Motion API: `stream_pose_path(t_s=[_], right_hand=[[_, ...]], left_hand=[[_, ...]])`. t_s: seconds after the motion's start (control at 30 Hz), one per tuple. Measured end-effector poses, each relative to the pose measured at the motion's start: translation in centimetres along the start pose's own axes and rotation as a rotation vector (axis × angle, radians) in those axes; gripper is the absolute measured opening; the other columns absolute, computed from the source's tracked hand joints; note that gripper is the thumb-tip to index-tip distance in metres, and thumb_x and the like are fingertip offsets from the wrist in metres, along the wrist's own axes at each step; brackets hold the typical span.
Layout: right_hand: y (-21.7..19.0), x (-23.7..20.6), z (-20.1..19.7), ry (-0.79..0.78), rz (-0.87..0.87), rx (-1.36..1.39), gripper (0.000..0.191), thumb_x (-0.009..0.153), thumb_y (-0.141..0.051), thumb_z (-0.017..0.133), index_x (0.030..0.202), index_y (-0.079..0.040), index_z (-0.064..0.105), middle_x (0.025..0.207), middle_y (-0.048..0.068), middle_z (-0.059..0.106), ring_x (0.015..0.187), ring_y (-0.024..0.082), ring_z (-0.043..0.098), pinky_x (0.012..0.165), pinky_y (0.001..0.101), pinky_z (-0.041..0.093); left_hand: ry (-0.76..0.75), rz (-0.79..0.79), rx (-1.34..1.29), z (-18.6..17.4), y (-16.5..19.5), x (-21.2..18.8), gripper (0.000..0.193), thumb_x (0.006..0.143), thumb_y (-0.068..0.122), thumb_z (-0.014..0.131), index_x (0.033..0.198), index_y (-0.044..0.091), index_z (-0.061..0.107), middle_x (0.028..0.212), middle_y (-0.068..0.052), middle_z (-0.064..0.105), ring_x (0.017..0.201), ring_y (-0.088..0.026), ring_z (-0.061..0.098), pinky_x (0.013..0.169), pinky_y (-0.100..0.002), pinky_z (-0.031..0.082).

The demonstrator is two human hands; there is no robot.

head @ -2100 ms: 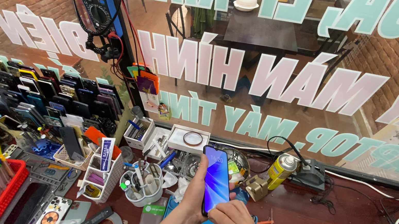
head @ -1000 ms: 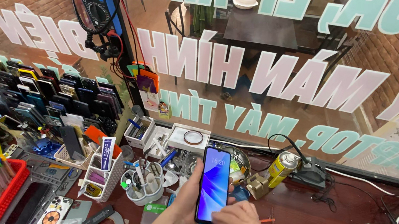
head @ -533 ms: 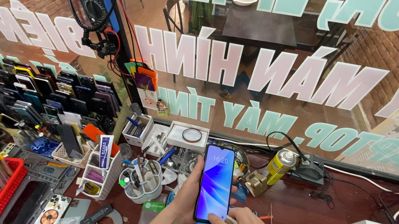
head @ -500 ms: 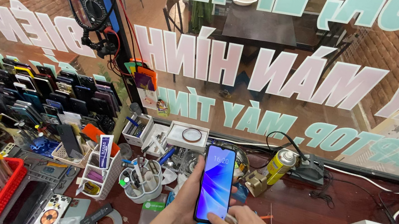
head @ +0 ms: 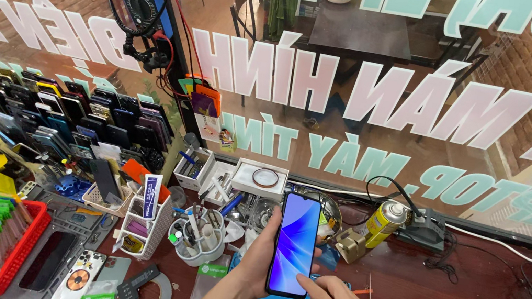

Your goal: The person reassembles a smartphone by placing the battery into the chassis, connecting the battery cable, and securing the back cover. They then power on the device, navigate the settings menu, and wipe the screen with a cloth before placing the phone in a protective case.

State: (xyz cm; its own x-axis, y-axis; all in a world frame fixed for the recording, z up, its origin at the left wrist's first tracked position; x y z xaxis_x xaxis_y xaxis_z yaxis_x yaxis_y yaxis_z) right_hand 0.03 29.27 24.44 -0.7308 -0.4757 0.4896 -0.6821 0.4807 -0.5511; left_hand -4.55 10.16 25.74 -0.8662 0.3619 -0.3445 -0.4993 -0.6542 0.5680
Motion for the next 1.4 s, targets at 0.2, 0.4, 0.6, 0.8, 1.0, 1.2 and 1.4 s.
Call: stream_pose_path(t_s=[0.2, 0.4, 0.6, 0.8, 1.0, 1.2, 1.4], right_hand=[[0.7, -0.2, 0.5, -0.014, 0.106, 0.062, 0.037, 0.083, 0.001, 0.067, 0.119, -0.007, 0.074, 0.092, 0.01, 0.068, 0.077, 0.023, 0.072, 0.065, 0.0344, 0.058], [0.6, -0.1, 0.0, -0.01, 0.239, 0.178, 0.033, 0.086, 0.003, 0.062, 0.116, -0.004, 0.072, 0.094, 0.009, 0.067, 0.077, 0.023, 0.071, 0.068, 0.0326, 0.057], [0.7, -0.4, -0.4, 0.03, 0.232, 0.254, 0.035, 0.085, 0.006, 0.058, 0.117, -0.003, 0.07, 0.099, 0.01, 0.067, 0.077, 0.021, 0.071, 0.067, 0.032, 0.057], [1.1, -1.5, 0.6, -0.036, 0.301, 0.178, 0.032, 0.083, -0.008, 0.074, 0.115, -0.007, 0.072, 0.079, 0.01, 0.063, 0.065, 0.022, 0.065, 0.059, 0.0324, 0.053], [1.7, -1.9, 1.4, 0.023, 0.412, 0.205, 0.015, 0.085, -0.015, 0.077, 0.096, -0.007, 0.071, 0.076, 0.008, 0.074, 0.064, 0.02, 0.074, 0.057, 0.0314, 0.058], [0.8, -1.7, 0.8, 0.073, 0.218, 0.116, 0.028, 0.089, -0.01, 0.069, 0.116, -0.007, 0.074, 0.093, 0.015, 0.079, 0.078, 0.028, 0.079, 0.065, 0.0351, 0.061], [-0.6, -0.1, -0.1, 0.122, 0.273, 0.122, 0.032, 0.09, -0.012, 0.068, 0.121, -0.01, 0.071, 0.096, 0.014, 0.079, 0.081, 0.028, 0.08, 0.066, 0.035, 0.061]], left_hand=[[0.076, 0.015, 0.058, -0.3, -0.2, 0.3, 0.088, 0.092, 0.079, 0.034, 0.127, 0.005, 0.066, 0.101, -0.017, 0.074, 0.081, -0.028, 0.074, 0.073, -0.04, 0.063], [0.117, 0.038, 0.074, -0.4, -0.6, 0.5, 0.085, 0.091, 0.078, 0.04, 0.126, 0.005, 0.067, 0.103, -0.018, 0.073, 0.08, -0.027, 0.073, 0.072, -0.04, 0.063], [0.139, 0.01, 0.08, -0.5, -0.9, 0.7, 0.083, 0.089, 0.078, 0.041, 0.125, 0.007, 0.067, 0.102, -0.02, 0.073, 0.08, -0.028, 0.074, 0.072, -0.039, 0.063], [0.123, 0.006, 0.066, -0.4, -1.2, 0.6, 0.083, 0.089, 0.078, 0.042, 0.124, 0.006, 0.067, 0.101, -0.019, 0.073, 0.08, -0.027, 0.074, 0.072, -0.04, 0.063], [0.11, 0.011, 0.048, -0.4, -1.4, 0.4, 0.084, 0.092, 0.077, 0.042, 0.125, 0.004, 0.066, 0.103, -0.018, 0.073, 0.084, -0.026, 0.074, 0.074, -0.04, 0.064], [0.067, 0.034, 0.037, 0.0, -1.5, 0.1, 0.081, 0.093, 0.075, 0.04, 0.126, 0.005, 0.066, 0.105, -0.014, 0.073, 0.086, -0.026, 0.073, 0.075, -0.04, 0.064], [-0.004, 0.012, -0.002, 0.6, -1.9, -0.3, 0.076, 0.096, 0.071, 0.038, 0.126, 0.007, 0.066, 0.108, -0.01, 0.074, 0.099, -0.023, 0.073, 0.084, -0.039, 0.062]])
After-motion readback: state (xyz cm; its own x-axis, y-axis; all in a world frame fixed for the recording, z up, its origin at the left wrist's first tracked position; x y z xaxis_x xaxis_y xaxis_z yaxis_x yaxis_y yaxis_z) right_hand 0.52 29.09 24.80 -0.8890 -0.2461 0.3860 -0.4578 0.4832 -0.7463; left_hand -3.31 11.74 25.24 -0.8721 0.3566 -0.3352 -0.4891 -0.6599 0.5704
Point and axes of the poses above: each hand's wrist, its own x-axis towards the middle knuckle, its own z-axis out of the palm, y = z × x, the point moved 1 cm from there along x, towards the middle knuckle
